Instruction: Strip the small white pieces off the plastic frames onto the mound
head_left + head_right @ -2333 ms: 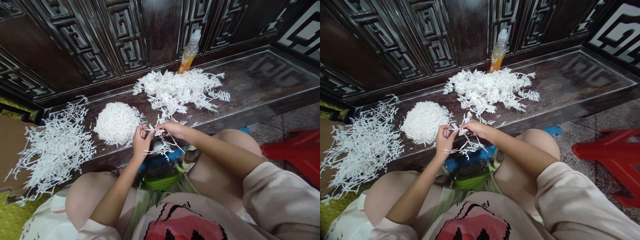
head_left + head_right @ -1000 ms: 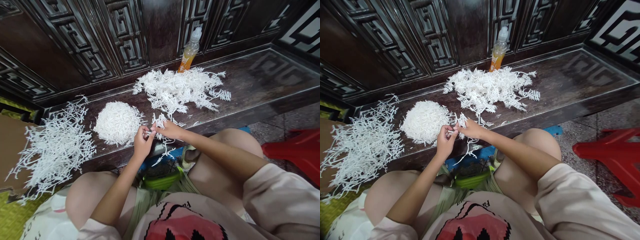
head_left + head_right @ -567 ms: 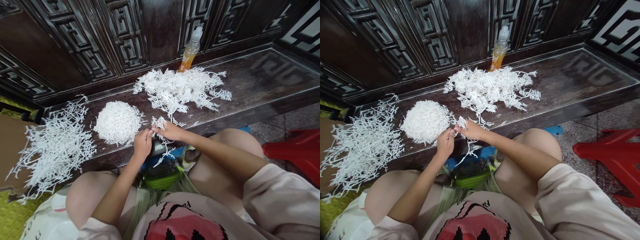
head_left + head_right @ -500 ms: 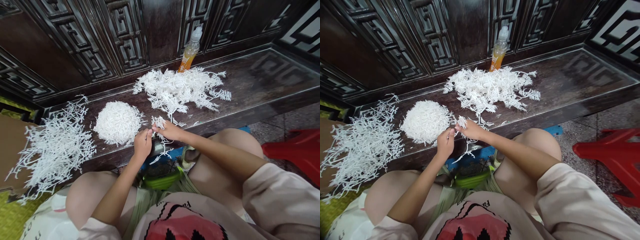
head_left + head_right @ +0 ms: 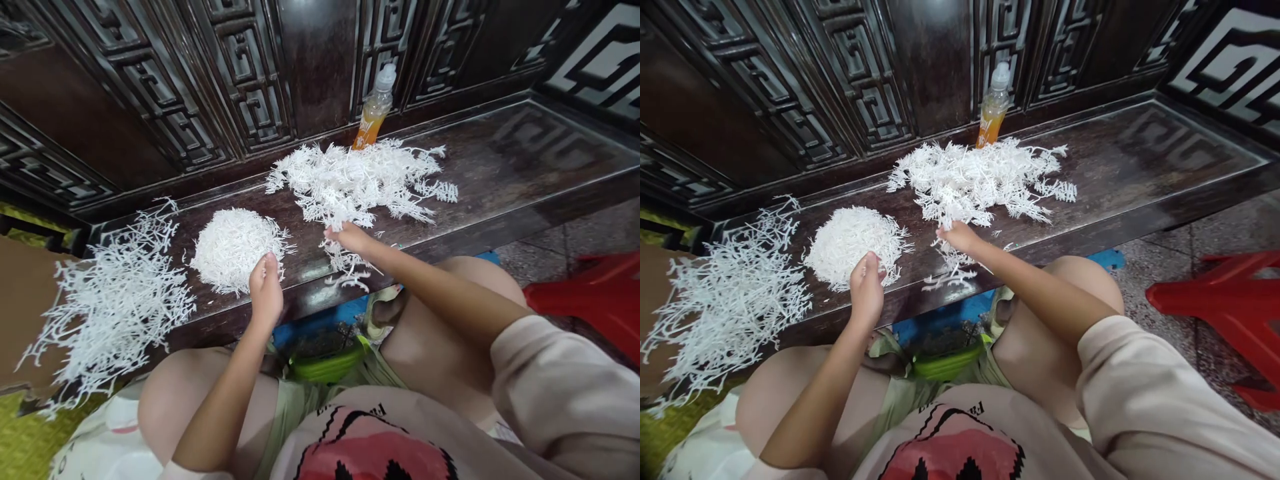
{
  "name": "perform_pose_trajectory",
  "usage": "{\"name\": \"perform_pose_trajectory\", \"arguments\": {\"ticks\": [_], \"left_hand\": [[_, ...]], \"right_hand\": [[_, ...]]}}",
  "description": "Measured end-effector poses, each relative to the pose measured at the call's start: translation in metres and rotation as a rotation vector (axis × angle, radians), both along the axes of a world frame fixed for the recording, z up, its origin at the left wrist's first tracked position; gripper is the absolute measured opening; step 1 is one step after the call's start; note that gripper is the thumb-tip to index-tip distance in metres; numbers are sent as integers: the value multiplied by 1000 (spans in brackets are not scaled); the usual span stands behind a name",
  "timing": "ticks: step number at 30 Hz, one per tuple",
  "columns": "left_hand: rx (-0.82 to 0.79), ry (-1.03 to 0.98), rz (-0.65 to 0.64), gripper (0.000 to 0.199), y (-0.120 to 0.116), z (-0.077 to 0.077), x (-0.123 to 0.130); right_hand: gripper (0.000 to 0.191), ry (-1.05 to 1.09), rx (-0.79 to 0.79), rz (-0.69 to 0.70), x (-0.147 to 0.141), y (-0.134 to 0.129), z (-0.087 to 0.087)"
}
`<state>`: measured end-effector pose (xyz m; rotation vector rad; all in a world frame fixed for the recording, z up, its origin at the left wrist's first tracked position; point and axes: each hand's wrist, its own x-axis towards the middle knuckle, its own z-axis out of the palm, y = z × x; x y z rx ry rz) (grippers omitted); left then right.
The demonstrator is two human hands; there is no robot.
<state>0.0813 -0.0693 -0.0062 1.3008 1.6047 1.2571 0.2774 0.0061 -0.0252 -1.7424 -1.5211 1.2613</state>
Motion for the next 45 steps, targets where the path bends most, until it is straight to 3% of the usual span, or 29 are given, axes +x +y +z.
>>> {"name": "perform_pose_trajectory", "arguments": {"ticks": [3, 7, 12, 20, 26, 29, 35, 38, 45], "left_hand": [[-120, -179, 42, 39, 29, -9, -20], [-90, -311, 189, 35, 57, -20, -50], [-24, -320, 343, 30, 64, -15, -73], [63, -35, 308, 30, 56, -2, -80], [155, 124, 370, 22, 51, 2, -74], [87, 101, 223, 21, 47, -2, -59], [-104, 131, -292, 17, 29, -12, -18], [-175, 152, -486, 25, 21, -17, -6], [-232, 147, -560, 27, 14, -24, 6]], "right_hand": [[24, 0, -56, 188, -17, -17, 0], [25, 9, -65, 355, -28, -32, -3], [23, -22, -64, 270, -22, -27, -6], [24, -30, -67, 240, -21, -23, -7], [21, -4, -87, 239, -22, -26, -3], [16, 69, -110, 280, -23, -27, 1], [13, 226, -139, 409, -24, -28, 4], [16, 263, -136, 475, -24, -28, 5], [23, 223, -77, 548, -23, -26, 5]]}}
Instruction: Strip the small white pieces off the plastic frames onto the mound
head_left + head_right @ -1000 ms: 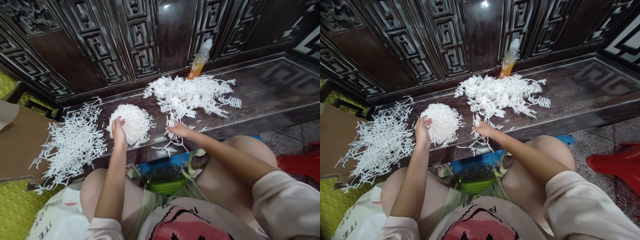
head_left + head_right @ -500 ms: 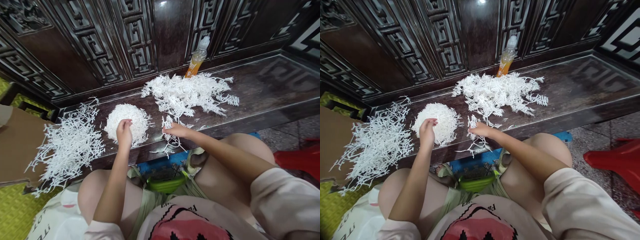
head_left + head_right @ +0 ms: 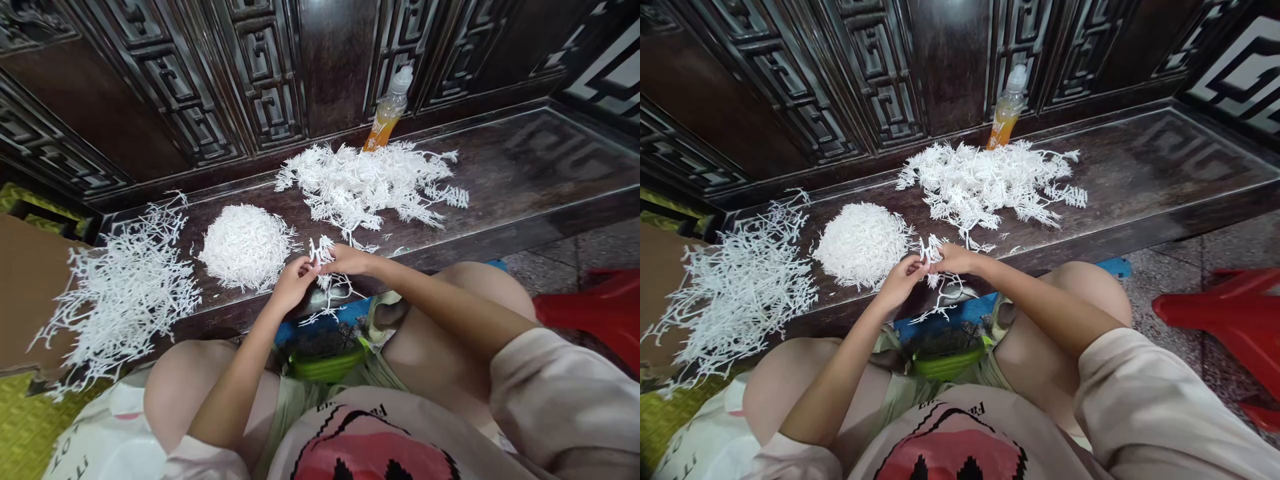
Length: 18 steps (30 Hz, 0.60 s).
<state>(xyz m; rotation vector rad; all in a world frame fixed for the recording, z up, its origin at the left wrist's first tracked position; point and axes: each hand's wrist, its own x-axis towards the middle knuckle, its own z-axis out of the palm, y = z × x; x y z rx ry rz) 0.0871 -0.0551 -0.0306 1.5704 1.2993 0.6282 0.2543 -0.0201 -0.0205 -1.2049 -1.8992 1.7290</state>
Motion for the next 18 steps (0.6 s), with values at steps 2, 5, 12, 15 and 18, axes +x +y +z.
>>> {"name": "perform_pose_trajectory", "arguments": {"ticks": [2, 5, 12, 15, 18], "left_hand": [[-7, -11, 28, 28, 0, 2, 0], [140, 46, 130, 27, 0, 10, 0], [485, 472, -131, 35, -11, 29, 3], [573, 628, -201, 32, -15, 23, 6], [628, 719, -200, 30, -16, 15, 7]], "right_hand": [[24, 38, -29, -22, 0, 0, 1], [24, 109, -54, -93, 0, 0, 4], [23, 123, -95, -224, -3, -2, 9], [21, 121, -109, -217, -4, -3, 10], [17, 99, -128, -245, -5, -4, 7]]}}
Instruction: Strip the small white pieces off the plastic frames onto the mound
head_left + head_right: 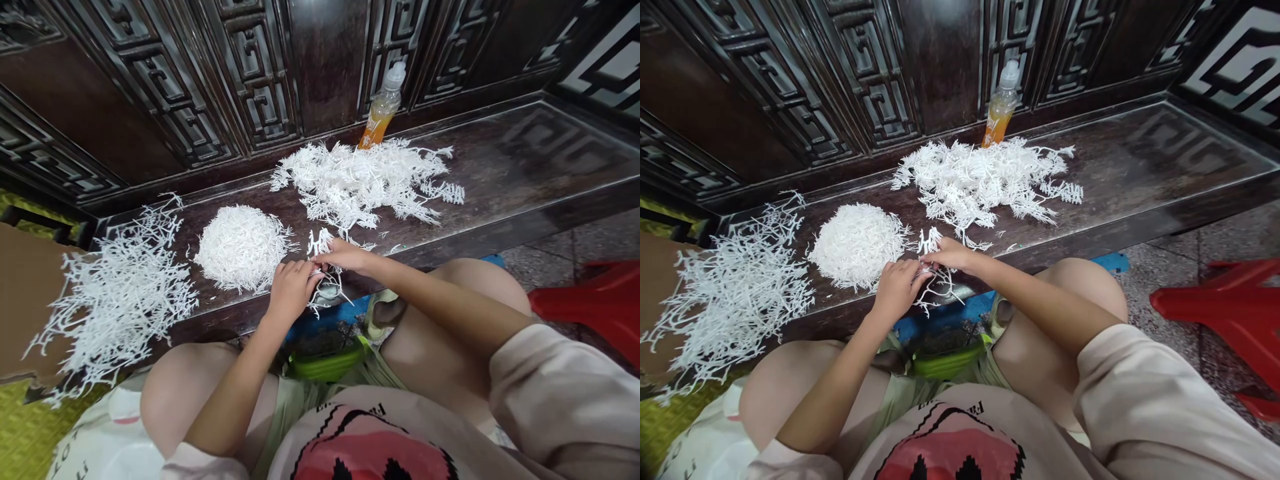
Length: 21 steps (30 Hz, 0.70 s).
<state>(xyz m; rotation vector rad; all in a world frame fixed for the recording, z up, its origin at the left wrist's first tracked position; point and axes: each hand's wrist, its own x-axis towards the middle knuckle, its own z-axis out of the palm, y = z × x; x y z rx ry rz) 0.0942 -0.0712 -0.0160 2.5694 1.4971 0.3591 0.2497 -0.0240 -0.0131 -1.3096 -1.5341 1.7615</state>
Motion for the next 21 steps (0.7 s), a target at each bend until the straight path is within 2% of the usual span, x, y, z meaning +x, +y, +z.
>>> {"name": "perform_pose_trajectory", "arguments": {"ticks": [4, 9, 11, 14, 16, 17, 19, 21], "left_hand": [[-28, -88, 69, 29, 3, -4, 1], [-343, -613, 211, 33, 5, -4, 1], [-458, -781, 267, 35, 7, -4, 0], [-543, -882, 312, 37, 11, -7, -4], [-556, -890, 303, 37, 14, -8, -6], [-562, -881, 288, 37, 15, -9, -6], [-575, -858, 252, 37, 16, -10, -7], [-586, -855, 224, 36, 17, -11, -7]], "right_hand": [[14, -18, -8, -87, -2, 0, -6], [21, 36, 3, -131, -4, -1, -5], [29, 45, 33, -233, -1, 2, -3], [41, 26, 250, -504, 8, 7, 3], [45, -33, 489, -557, 13, 8, 9], [43, -74, 606, -520, 15, 7, 12], [31, -145, 763, -335, 15, 4, 16], [20, -152, 749, -87, 11, 0, 16]]}}
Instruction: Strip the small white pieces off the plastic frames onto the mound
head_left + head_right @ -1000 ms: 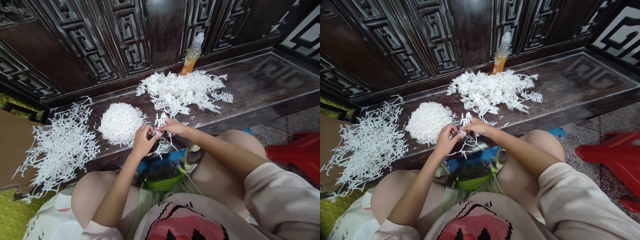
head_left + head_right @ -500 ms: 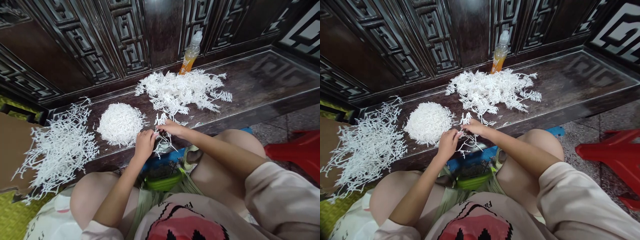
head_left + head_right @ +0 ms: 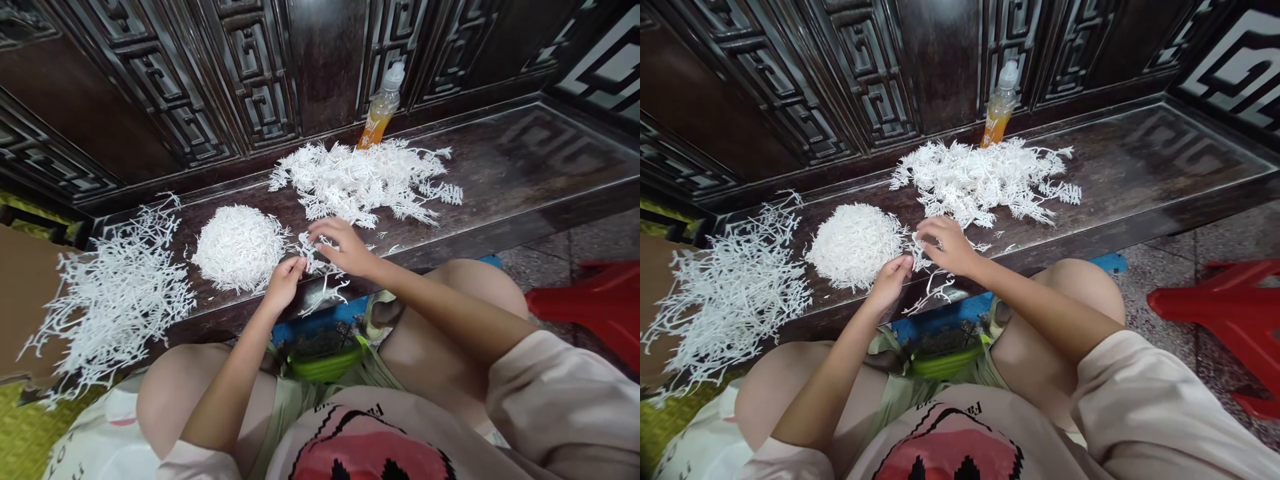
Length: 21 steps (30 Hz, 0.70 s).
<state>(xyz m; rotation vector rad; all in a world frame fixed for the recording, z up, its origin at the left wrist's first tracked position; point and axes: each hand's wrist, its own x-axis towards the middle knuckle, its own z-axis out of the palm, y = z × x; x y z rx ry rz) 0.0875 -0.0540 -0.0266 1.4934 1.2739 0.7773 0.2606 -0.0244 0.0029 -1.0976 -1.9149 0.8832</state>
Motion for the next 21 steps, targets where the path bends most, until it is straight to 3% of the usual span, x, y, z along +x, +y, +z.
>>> {"name": "perform_pose_trajectory", "arguments": {"ticks": [3, 8, 14, 21], "left_hand": [[-14, -48, 28, 35, 1, -2, -1], [-52, -104, 135, 34, 5, -4, -3], [-11, 18, 225, 33, 4, -5, -5], [25, 143, 173, 26, 1, -1, -3]], "right_hand": [[22, -20, -279, 242, -6, -1, -8], [33, 90, -607, 422, -7, 4, -19], [40, 88, -608, 458, -11, -3, -16], [42, 16, -563, 359, -14, -6, -23]]}}
